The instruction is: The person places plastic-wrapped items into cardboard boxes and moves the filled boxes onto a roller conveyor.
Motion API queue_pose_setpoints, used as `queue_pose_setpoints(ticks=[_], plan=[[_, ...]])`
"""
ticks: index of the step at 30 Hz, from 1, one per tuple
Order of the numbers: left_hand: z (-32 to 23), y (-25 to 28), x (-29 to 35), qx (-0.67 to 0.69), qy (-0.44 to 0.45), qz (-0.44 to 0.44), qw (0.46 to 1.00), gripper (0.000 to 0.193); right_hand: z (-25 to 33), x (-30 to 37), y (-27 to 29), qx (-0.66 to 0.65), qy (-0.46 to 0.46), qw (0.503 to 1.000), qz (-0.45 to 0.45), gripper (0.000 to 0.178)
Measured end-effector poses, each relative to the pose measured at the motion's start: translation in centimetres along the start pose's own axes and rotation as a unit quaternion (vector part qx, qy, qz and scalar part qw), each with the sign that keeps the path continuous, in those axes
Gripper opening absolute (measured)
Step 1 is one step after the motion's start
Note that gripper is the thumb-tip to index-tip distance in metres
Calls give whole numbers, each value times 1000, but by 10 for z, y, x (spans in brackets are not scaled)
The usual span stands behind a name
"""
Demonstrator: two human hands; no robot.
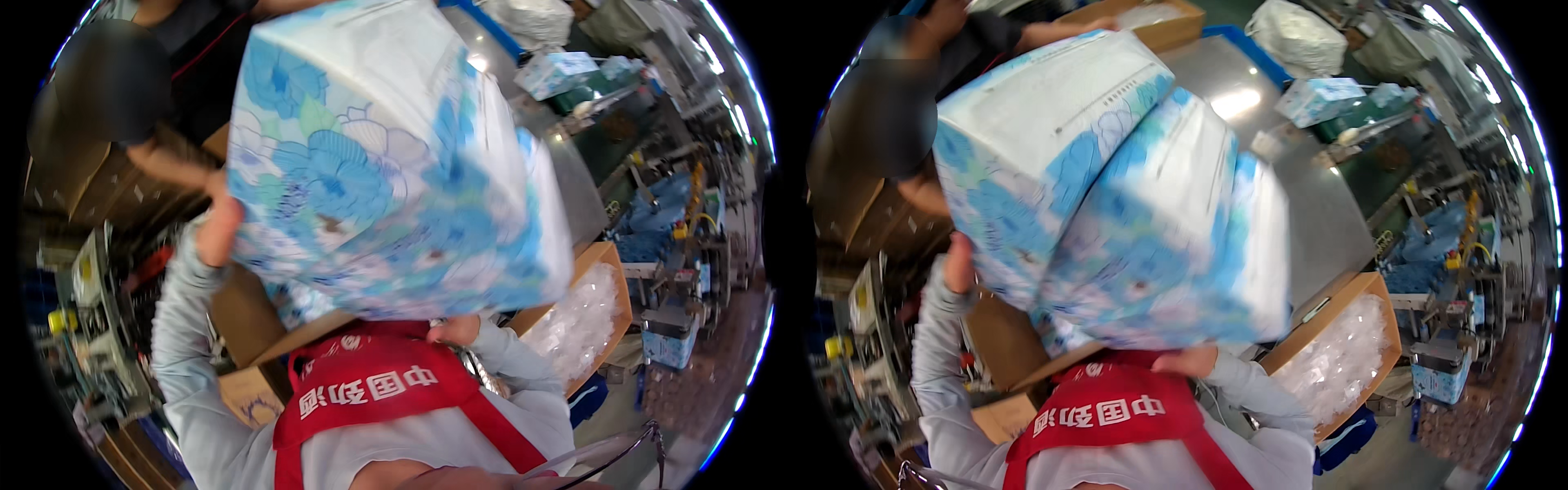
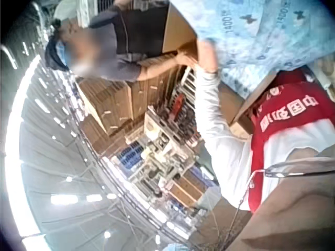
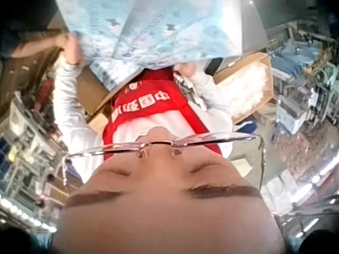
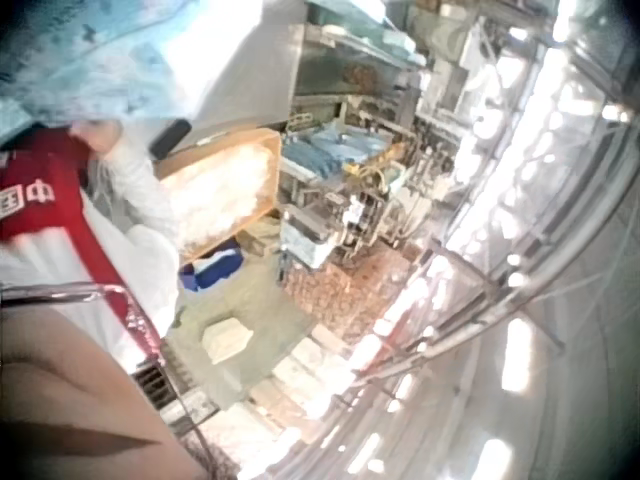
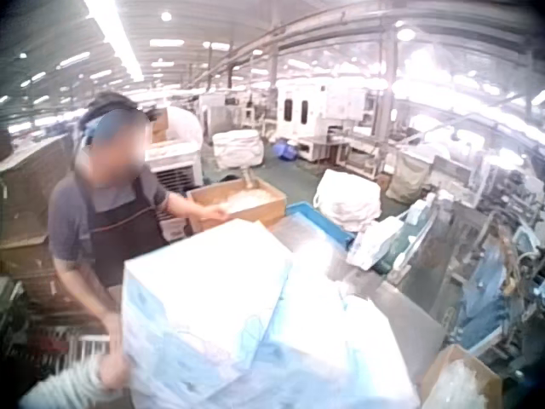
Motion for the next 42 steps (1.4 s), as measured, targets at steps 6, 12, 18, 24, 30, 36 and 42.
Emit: queue_pose_setpoints(ticks=[6, 12, 18, 24, 30, 36, 42], plan=[[46, 38, 123, -495, -124, -162, 845, 44, -97, -21, -45, 282, -398, 776, 400, 67], [122, 18, 213, -479, -95, -7, 873, 88, -74, -101, -113, 344, -137, 929, -6, 85], [148, -10, 269, -464, 30, 97, 880, 137, -68, -180, -158, 136, -236, 957, -94, 97], [199, -28, 291, -591, 250, 191, 743, 151, -138, -203, -241, -231, -406, 871, 153, 74], [198, -20, 308, -497, 163, 42, 851, 152, -91, -178, -252, 432, 50, 882, -182, 81], [243, -19, 292, -485, 185, 144, 843, 159, -136, -147, -274, 519, 33, 853, 46, 94], [249, -10, 272, -493, 256, 195, 808, 162, -181, -159, -276, 502, 80, 861, 23, 83]])
Point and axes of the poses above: each hand's wrist, its own x-axis away from the middle knuckle, its own y-axis out of the back of the hand, z = x × y, the point moved 2 cm from there along -x, towards the middle knuckle, and after that the axes turned 15 degrees about -y, right-handed, at the moved point
